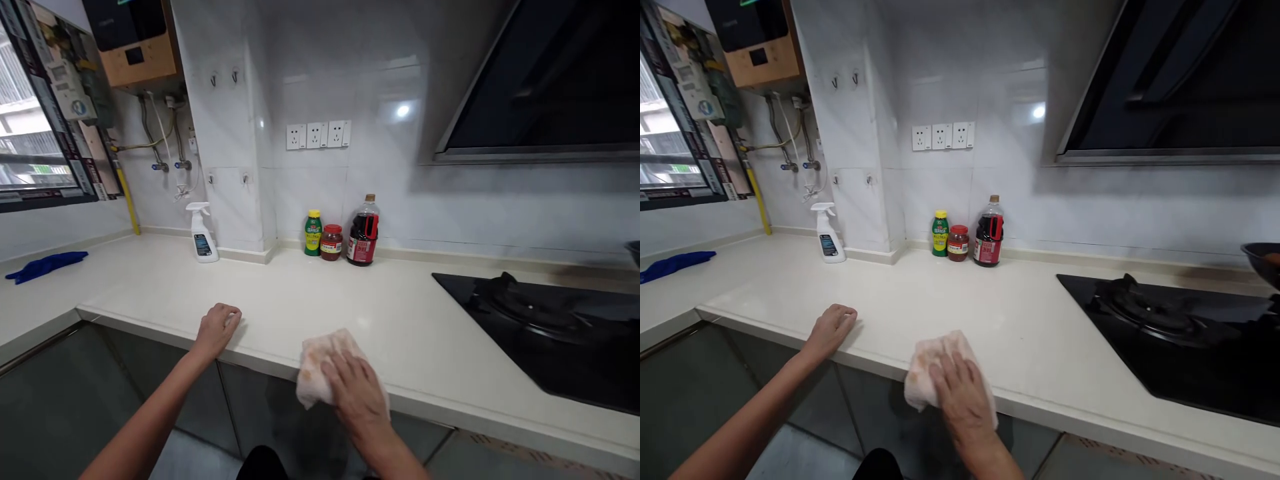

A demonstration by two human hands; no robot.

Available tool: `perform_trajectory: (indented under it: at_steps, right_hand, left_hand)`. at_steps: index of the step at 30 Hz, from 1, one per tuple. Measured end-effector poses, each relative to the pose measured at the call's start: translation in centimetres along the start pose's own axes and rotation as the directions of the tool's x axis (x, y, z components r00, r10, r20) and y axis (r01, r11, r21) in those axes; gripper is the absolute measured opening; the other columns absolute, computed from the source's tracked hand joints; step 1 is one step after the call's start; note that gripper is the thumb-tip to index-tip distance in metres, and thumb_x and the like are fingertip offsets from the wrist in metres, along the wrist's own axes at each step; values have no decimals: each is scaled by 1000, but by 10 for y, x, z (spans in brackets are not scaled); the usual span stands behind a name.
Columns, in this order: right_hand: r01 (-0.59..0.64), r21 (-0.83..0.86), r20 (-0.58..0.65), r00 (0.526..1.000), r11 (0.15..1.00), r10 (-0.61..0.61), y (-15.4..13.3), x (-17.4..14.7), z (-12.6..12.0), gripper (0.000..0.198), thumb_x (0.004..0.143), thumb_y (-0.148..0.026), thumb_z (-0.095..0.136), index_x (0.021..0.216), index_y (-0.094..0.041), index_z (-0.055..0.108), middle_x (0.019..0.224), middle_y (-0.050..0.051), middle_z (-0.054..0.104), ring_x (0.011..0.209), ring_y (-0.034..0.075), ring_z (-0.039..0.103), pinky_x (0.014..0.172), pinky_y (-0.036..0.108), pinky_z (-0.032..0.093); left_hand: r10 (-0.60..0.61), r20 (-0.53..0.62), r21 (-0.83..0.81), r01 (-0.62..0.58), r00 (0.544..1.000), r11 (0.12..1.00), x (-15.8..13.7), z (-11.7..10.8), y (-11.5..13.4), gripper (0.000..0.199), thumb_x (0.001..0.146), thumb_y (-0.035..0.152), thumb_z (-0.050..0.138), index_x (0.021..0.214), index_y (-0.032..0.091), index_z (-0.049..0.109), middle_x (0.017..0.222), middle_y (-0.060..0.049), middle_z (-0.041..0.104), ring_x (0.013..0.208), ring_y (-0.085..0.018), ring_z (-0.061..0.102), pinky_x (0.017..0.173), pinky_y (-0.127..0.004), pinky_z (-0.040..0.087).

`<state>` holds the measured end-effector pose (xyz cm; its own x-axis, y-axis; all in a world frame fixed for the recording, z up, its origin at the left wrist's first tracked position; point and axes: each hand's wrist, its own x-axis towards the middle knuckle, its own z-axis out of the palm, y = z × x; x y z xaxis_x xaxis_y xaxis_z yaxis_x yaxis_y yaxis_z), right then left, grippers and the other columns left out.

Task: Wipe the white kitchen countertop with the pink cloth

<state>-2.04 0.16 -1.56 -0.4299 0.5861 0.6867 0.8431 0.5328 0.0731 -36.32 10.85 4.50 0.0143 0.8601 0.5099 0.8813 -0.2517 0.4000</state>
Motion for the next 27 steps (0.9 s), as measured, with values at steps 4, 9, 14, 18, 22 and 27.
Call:
perform_trajectory:
  at_steps: [4, 9, 14, 18, 22, 27]
  right_hand:
    - [-28, -23, -109, 994, 999, 25, 66, -69, -21, 40, 86, -14, 62, 124, -23, 57, 128, 12, 59, 124, 34, 50, 105, 53, 36]
    - [-156, -100, -161, 977, 983, 139, 100, -109, -39, 42, 87, -33, 72, 124, -26, 53, 127, 11, 59, 122, 33, 51, 103, 50, 34]
    - [-301, -201, -59, 954, 932, 295, 51, -66, -25, 80, 52, -33, 98, 120, -28, 56, 126, 12, 59, 115, 40, 51, 94, 53, 35]
    - [-185, -166, 17, 982, 969, 190, -14, 3, 16, 75, 63, -36, 95, 126, -29, 56, 133, 12, 56, 114, 38, 49, 91, 52, 38]
    - [-79, -165, -84, 994, 983, 66, -72, 62, 62, 38, 90, -31, 72, 124, -27, 57, 130, 10, 57, 109, 34, 51, 89, 49, 42]
    - [20, -131, -196, 980, 991, -45, -78, 77, 68, 17, 100, -28, 58, 117, -25, 58, 120, 7, 61, 99, 29, 54, 80, 43, 44]
  left_hand:
    - [2, 40, 99, -6, 999, 995, 7, 6, 1, 31, 90, 42, 45, 97, 26, 71, 109, -8, 69, 110, -26, 60, 99, -37, 46]
    - [-13, 19, 144, 11, 1000, 990, 4, 8, 6, 42, 92, 54, 44, 102, 26, 74, 120, -8, 69, 117, -29, 58, 102, -43, 42]
    - [-40, 85, 170, 25, 996, 985, 5, 5, 9, 51, 93, 63, 41, 111, 28, 73, 129, -9, 66, 124, -31, 54, 105, -47, 37]
    - [-96, 94, 213, 74, 991, 974, 7, 4, 13, 52, 93, 62, 39, 114, 28, 72, 131, -9, 65, 126, -32, 53, 106, -50, 35]
    - [-147, 126, 269, 109, 981, 957, 7, 0, 20, 50, 92, 61, 40, 114, 29, 72, 132, -10, 64, 128, -33, 52, 107, -52, 35]
    - [-163, 148, 320, 109, 975, 941, 8, -5, 22, 52, 93, 59, 39, 120, 28, 70, 138, -13, 59, 131, -35, 49, 107, -53, 35]
